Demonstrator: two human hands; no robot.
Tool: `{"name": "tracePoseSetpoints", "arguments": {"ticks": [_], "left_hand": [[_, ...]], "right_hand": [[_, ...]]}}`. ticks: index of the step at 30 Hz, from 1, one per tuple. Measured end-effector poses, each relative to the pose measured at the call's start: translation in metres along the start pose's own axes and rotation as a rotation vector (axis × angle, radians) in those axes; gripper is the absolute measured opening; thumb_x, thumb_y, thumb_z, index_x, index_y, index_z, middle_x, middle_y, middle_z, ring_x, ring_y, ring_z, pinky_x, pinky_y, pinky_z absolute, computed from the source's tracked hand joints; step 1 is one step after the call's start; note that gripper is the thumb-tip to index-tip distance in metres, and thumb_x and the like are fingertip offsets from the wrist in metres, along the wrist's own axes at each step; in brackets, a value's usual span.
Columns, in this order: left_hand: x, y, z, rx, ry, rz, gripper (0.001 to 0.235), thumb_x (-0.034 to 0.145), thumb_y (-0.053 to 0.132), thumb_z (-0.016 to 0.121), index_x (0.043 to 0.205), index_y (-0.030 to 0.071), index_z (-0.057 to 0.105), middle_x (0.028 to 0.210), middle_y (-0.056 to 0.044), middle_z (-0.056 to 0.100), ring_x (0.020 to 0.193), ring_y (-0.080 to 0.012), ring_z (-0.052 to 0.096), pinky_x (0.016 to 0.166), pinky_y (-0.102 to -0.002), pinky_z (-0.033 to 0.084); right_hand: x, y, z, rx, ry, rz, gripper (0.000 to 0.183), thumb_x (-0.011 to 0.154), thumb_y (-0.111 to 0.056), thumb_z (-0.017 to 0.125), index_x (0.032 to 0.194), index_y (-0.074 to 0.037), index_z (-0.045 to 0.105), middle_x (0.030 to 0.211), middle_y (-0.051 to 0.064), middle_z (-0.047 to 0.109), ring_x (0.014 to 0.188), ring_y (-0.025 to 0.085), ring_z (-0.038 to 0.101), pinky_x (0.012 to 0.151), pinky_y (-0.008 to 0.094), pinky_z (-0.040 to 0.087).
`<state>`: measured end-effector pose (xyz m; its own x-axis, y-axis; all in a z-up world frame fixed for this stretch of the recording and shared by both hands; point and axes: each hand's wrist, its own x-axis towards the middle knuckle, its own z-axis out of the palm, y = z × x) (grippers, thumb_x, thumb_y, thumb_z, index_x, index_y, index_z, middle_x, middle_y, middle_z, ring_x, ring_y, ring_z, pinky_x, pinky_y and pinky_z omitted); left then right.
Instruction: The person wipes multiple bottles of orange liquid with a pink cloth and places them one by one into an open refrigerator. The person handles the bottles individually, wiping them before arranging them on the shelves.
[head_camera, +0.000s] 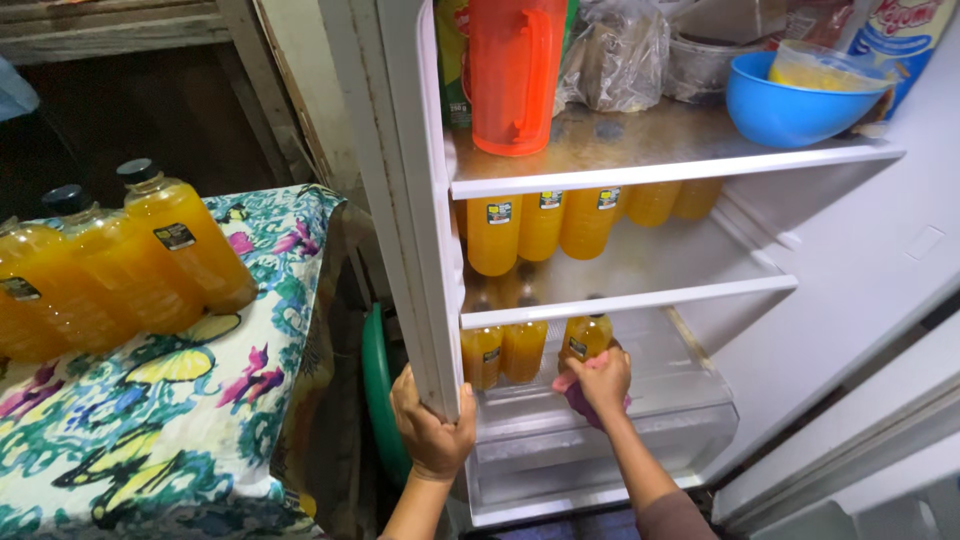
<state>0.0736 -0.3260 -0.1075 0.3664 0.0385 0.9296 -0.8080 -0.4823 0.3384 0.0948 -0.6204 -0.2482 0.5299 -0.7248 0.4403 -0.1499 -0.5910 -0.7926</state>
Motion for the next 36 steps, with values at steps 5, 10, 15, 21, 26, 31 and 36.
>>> {"name": "tracePoseSetpoints", "arguments": {"ticks": [5, 10, 15, 21, 26, 31, 36], "left_hand": [[-0.002, -0.002, 0.001, 0.001, -0.006, -0.005, 0.081, 0.079, 0.015, 0.077, 0.144, 0.001, 0.031, 0.128, -0.025, 0.055, 0.115, -0.0422, 0.058, 0.102, -0.054, 0.044], [-0.005, -0.005, 0.002, -0.004, -0.03, -0.027, 0.082, 0.08, 0.017, 0.077, 0.144, 0.001, 0.029, 0.13, -0.025, 0.054, 0.116, -0.0401, 0.057, 0.101, -0.052, 0.044], [-0.007, -0.007, 0.003, -0.025, -0.039, -0.015, 0.082, 0.081, 0.017, 0.076, 0.146, 0.002, 0.027, 0.13, -0.024, 0.053, 0.117, -0.0378, 0.056, 0.102, -0.052, 0.044], [-0.007, -0.009, 0.003, -0.007, -0.043, -0.018, 0.083, 0.081, 0.017, 0.076, 0.145, 0.003, 0.027, 0.129, -0.023, 0.053, 0.117, -0.0378, 0.057, 0.101, -0.052, 0.044], [-0.008, -0.009, 0.004, -0.011, -0.048, -0.016, 0.081, 0.081, 0.016, 0.076, 0.145, 0.003, 0.027, 0.131, -0.024, 0.053, 0.119, -0.0382, 0.057, 0.103, -0.052, 0.044], [-0.005, -0.01, 0.003, -0.024, -0.044, -0.001, 0.081, 0.082, 0.015, 0.075, 0.146, 0.002, 0.027, 0.133, -0.024, 0.053, 0.121, -0.0389, 0.057, 0.104, -0.053, 0.044], [-0.004, -0.007, -0.001, -0.026, -0.001, 0.006, 0.077, 0.081, 0.016, 0.075, 0.145, 0.002, 0.033, 0.134, -0.025, 0.055, 0.118, -0.0427, 0.057, 0.102, -0.054, 0.046]], "right_hand": [[0.047, 0.022, 0.062, -0.022, 0.105, -0.169, 0.054, 0.056, -0.035, 0.094, 0.086, -0.002, 0.064, 0.08, 0.017, 0.066, 0.084, 0.04, 0.061, 0.077, 0.05, 0.051], [0.075, 0.03, 0.097, 0.244, 0.009, -0.25, 0.026, 0.074, -0.03, 0.079, 0.074, -0.006, 0.069, 0.076, 0.015, 0.069, 0.078, 0.036, 0.065, 0.075, 0.049, 0.052], [0.103, 0.032, 0.124, -0.371, -0.192, -0.348, 0.023, 0.089, -0.026, 0.062, 0.083, -0.007, 0.074, 0.094, 0.016, 0.073, 0.095, 0.036, 0.067, 0.087, 0.048, 0.052], [0.105, 0.024, 0.139, -0.023, -0.214, -0.315, 0.037, 0.094, -0.028, 0.059, 0.12, -0.002, 0.066, 0.117, 0.024, 0.069, 0.108, 0.041, 0.064, 0.092, 0.049, 0.05], [0.097, 0.007, 0.13, 0.153, -0.283, 0.075, 0.043, 0.093, -0.035, 0.064, 0.121, -0.002, 0.066, 0.117, 0.022, 0.069, 0.108, 0.036, 0.065, 0.093, 0.046, 0.05], [0.093, 0.002, 0.131, 0.211, -0.348, 0.151, 0.041, 0.095, -0.037, 0.063, 0.115, -0.002, 0.069, 0.108, 0.02, 0.074, 0.099, 0.034, 0.07, 0.087, 0.047, 0.053], [0.098, 0.013, 0.113, -0.471, -0.167, -0.305, 0.026, 0.091, -0.031, 0.065, 0.089, -0.007, 0.074, 0.094, 0.016, 0.073, 0.089, 0.035, 0.065, 0.083, 0.047, 0.053]]}}
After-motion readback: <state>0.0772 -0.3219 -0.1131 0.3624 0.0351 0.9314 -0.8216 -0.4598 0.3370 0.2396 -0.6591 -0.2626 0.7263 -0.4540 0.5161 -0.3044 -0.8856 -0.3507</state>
